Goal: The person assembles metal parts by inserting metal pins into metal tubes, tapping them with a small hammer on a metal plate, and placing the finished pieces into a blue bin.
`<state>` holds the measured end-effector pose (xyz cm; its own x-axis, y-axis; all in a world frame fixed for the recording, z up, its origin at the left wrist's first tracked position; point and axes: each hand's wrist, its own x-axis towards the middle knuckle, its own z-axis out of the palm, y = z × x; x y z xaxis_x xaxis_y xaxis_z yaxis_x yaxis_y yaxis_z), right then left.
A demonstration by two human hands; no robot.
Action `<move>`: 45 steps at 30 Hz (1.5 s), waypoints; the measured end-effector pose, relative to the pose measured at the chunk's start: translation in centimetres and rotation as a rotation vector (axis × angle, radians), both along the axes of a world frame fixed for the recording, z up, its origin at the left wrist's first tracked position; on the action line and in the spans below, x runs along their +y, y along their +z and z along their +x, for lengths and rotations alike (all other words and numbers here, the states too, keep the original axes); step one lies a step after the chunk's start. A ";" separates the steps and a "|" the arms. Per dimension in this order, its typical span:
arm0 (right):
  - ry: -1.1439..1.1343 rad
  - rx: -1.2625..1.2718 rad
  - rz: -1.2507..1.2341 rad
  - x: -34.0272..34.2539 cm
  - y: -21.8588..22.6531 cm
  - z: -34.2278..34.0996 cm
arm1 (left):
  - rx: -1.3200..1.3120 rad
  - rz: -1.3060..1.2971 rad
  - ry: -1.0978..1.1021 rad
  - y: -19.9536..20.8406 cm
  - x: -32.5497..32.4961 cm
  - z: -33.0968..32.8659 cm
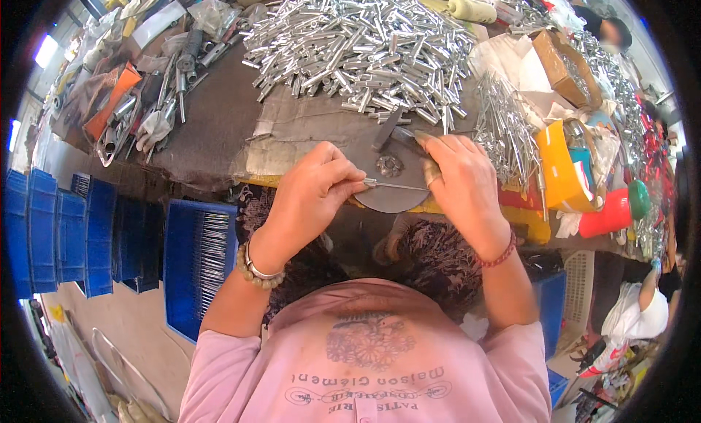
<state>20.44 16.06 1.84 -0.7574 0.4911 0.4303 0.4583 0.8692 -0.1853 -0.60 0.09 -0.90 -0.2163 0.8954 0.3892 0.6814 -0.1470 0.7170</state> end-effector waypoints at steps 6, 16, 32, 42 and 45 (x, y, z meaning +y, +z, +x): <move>0.026 0.225 -0.183 -1.4 0.7 1.4 | -0.007 -0.019 0.007 -0.2 0.0 -0.2; 0.155 0.168 -0.094 -5.8 1.0 3.2 | -0.025 0.049 -0.032 -0.6 0.1 -0.2; 0.156 0.219 -0.102 -6.0 2.6 3.2 | -0.033 0.031 -0.029 -0.4 0.0 -0.3; 0.118 0.364 -0.396 -3.5 1.0 2.4 | -0.128 -0.030 -0.031 -0.4 0.1 -0.4; 0.111 0.229 -0.448 -1.5 0.0 1.8 | -0.030 -0.002 -0.052 -0.6 0.0 -0.9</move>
